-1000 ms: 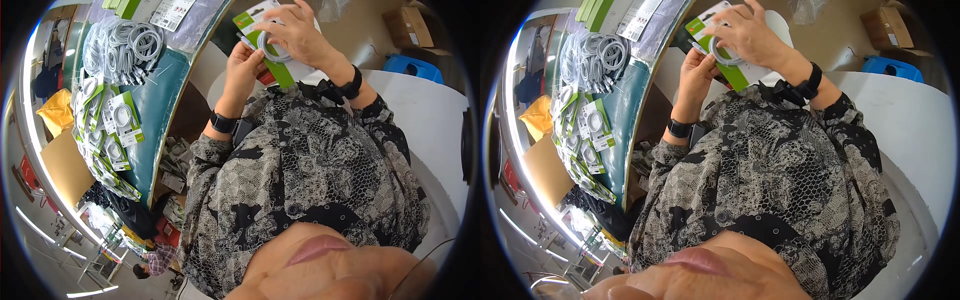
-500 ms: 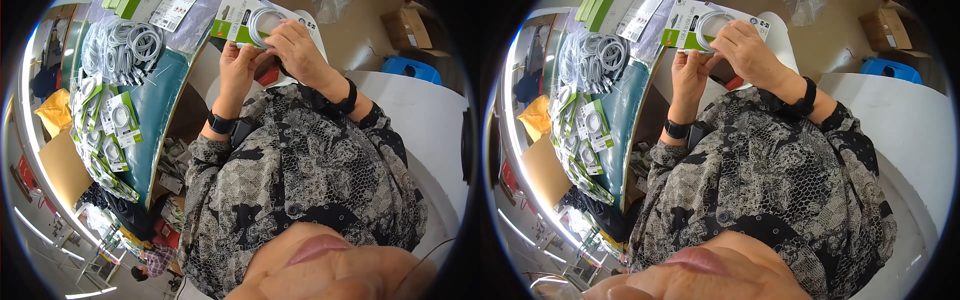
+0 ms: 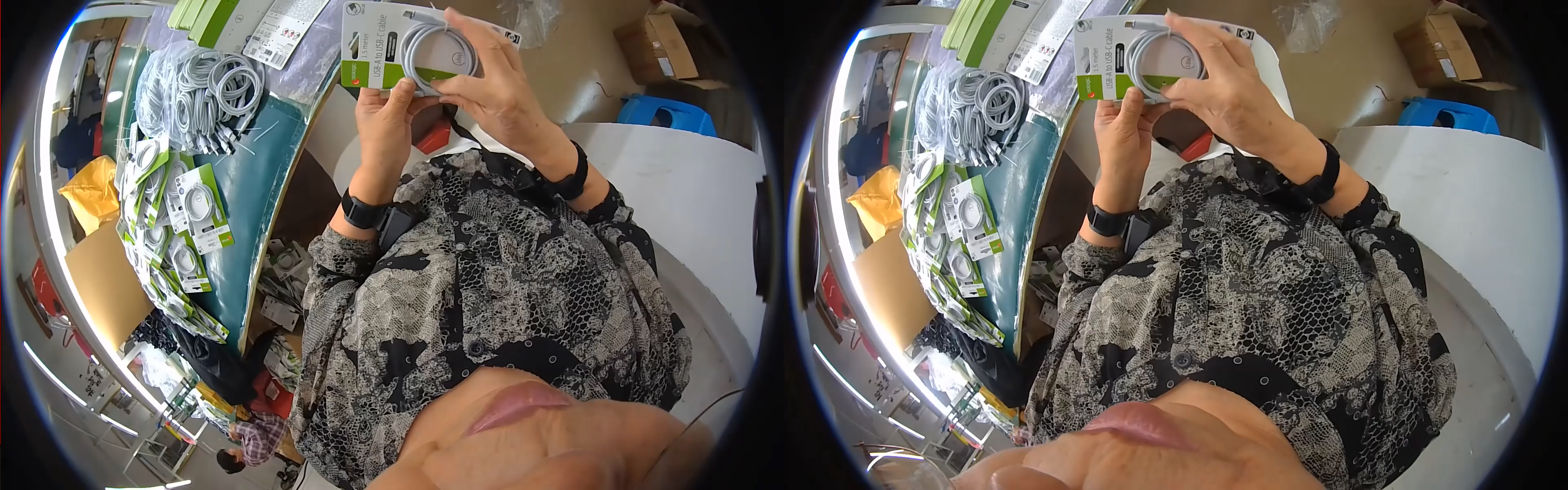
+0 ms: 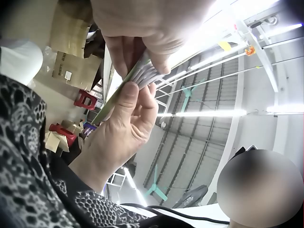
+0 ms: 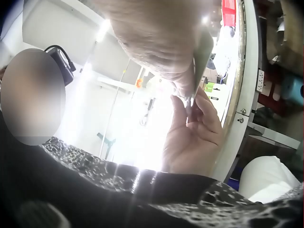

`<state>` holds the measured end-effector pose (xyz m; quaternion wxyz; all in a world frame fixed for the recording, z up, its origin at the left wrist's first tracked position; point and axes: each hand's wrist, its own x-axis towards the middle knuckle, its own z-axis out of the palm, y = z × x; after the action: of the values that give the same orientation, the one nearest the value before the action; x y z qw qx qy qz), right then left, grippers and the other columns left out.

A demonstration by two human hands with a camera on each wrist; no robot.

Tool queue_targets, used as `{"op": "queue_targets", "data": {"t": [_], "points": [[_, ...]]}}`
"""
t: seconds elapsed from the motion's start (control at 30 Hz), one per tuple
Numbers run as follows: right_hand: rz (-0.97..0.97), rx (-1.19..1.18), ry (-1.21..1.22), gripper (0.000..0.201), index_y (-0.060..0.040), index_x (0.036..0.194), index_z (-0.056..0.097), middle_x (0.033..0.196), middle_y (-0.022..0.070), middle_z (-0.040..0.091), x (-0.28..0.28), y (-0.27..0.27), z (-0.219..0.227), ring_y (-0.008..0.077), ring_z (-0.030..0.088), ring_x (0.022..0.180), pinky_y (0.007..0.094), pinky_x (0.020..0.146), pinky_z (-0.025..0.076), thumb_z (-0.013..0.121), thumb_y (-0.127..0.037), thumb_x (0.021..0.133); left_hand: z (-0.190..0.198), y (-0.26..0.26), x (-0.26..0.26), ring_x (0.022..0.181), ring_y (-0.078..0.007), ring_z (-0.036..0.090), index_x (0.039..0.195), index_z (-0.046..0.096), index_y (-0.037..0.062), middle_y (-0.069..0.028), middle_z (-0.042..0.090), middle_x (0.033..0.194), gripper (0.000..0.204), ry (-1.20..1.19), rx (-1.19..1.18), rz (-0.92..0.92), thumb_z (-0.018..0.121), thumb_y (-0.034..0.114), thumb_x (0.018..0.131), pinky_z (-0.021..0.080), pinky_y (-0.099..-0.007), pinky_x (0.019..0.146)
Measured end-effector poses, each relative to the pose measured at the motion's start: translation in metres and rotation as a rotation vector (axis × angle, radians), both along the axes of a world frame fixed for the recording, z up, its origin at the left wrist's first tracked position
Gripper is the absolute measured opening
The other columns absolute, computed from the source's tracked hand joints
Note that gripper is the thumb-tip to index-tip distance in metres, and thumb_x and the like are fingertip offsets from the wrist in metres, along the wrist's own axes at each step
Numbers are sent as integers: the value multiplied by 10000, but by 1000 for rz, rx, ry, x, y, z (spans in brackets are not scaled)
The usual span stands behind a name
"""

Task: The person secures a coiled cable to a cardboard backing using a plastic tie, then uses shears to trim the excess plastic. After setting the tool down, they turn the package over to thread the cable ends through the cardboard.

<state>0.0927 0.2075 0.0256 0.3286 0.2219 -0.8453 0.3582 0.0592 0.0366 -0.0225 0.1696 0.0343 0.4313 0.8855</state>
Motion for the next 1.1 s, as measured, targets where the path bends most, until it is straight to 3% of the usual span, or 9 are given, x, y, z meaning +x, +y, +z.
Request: {"op": "queue_targets", "data": {"t": [0.2, 0.3, 0.47, 0.57, 0.67, 0.77, 0.83, 0.93, 1.1], "points": [[-3, 113, -123, 230, -74, 869, 646, 1260, 95, 496, 0, 10, -6, 302, 443, 1177, 370, 956, 387, 742, -29, 665, -3, 6, 11, 932, -213, 637, 1163, 487, 8, -99, 604, 1082, 286, -13, 34, 45, 569, 18, 889, 559, -337, 814], [-2, 120, -105, 224, -68, 873, 638, 1247, 102, 499, 1, 16, -5, 303, 453, 1163, 375, 948, 382, 737, -30, 676, 0, 5, 14, 928, -199, 633, 1156, 496, -5, -104, 602, 1076, 293, 142, -158, -22, 584, 4, 876, 553, -335, 801], [11, 210, -56, 204, -69, 882, 616, 1166, 65, 541, 0, 23, -4, 271, 488, 1108, 374, 911, 395, 722, -70, 708, 7, 10, 17, 918, -191, 630, 1144, 509, -19, -105, 605, 1059, 280, 268, -245, -28, 588, 18, 877, 551, -342, 796], [50, 371, -31, 207, -73, 893, 600, 1108, 41, 560, -3, 31, -3, 256, 501, 1079, 373, 890, 405, 712, -148, 736, 9, 10, 14, 916, -194, 632, 1127, 522, -24, -105, 613, 1043, 252, 1, -51, 0, 574, 34, 887, 554, -350, 795], [260, 449, 56, 268, -75, 868, 562, 1017, 23, 563, -15, 48, -3, 239, 512, 1001, 357, 864, 408, 654, -303, 761, 7, 8, 12, 914, -197, 634, 1129, 525, -23, -107, 617, 1037, 248, -48, -26, -30, 564, 44, 894, 557, -352, 791], [405, 471, -28, 177, -83, 869, 576, 907, 60, 559, -19, 61, 43, 242, 515, 937, 388, 866, 365, 623, -231, 783, 2, 0, 12, 909, -199, 636, 1131, 527, -22, -108, 620, 1035, 247, -96, -13, -89, 559, 45, 895, 559, -355, 787], [475, 488, -65, 134, -87, 870, 582, 852, 79, 557, -21, 64, 48, 244, 517, 906, 404, 867, 343, 607, -194, 794, 1, -4, 8, 901, -200, 638, 1132, 530, -20, -108, 622, 1039, 250, -105, -7, -177, 559, 38, 891, 561, -360, 784], [524, 780, 39, 328, -74, 862, 521, 989, 34, 546, -25, 63, 25, 240, 502, 927, 358, 852, 405, 588, -382, 773, 3, -5, 9, 898, -202, 640, 1136, 532, -20, -105, 624, 1042, 258, -112, 5, -205, 565, 41, 887, 557, -363, 793], [560, 895, -204, 324, -103, 945, 547, 988, 13, 559, -18, 64, 11, 203, 509, 993, 350, 867, 394, 604, -355, 751, -2, -10, 17, 905, -206, 640, 1140, 530, -18, -105, 622, 1053, 268, -106, -104, -285, 571, 45, 883, 546, -369, 824]]}}
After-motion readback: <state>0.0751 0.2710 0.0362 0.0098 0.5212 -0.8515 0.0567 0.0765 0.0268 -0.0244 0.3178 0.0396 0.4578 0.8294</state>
